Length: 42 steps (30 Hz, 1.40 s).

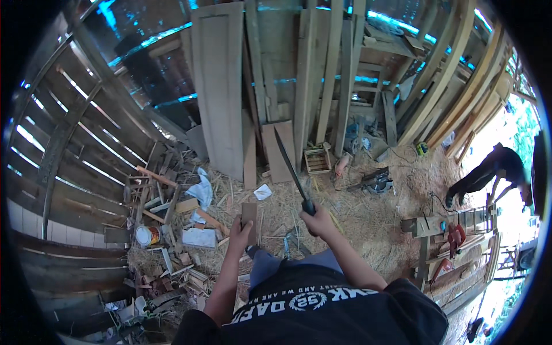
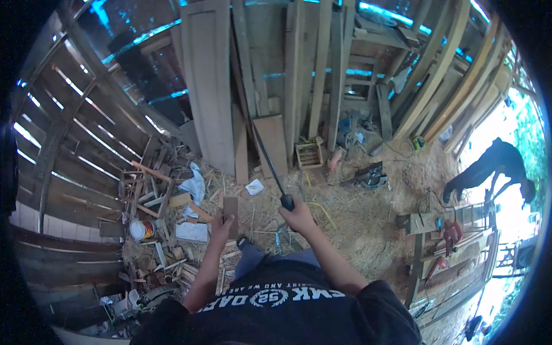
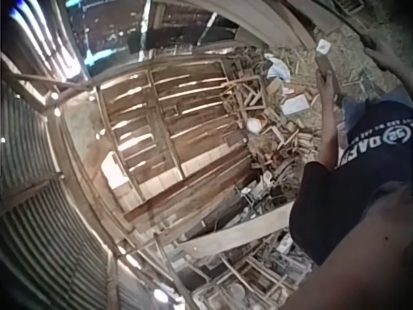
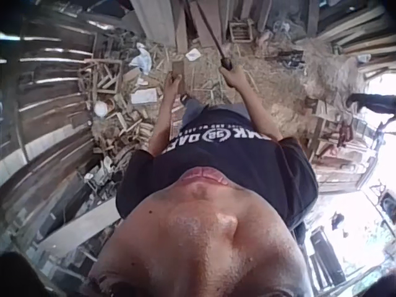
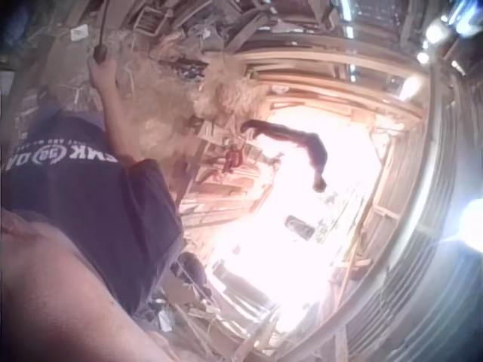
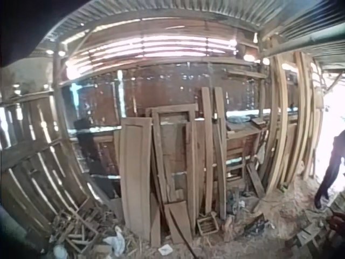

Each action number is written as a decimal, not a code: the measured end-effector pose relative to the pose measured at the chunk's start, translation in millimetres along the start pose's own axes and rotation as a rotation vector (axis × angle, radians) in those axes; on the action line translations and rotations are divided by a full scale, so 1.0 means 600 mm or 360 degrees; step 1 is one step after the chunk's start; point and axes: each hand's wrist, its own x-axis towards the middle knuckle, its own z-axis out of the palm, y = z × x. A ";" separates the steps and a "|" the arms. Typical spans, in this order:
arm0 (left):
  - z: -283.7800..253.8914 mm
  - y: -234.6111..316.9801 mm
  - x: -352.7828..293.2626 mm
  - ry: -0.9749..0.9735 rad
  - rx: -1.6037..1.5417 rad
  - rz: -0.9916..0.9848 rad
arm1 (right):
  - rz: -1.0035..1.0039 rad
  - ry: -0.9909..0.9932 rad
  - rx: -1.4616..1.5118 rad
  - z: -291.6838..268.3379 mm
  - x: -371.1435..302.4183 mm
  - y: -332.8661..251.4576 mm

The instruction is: The person handles a small rectangular wooden frame and a loose piece of wood, then uses a saw to cut the wood piece against a block.

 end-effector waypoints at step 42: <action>0.320 0.016 -0.466 0.1052 0.0777 -0.0081 | -0.0286 -0.1857 -0.0039 -0.050 -0.086 -0.057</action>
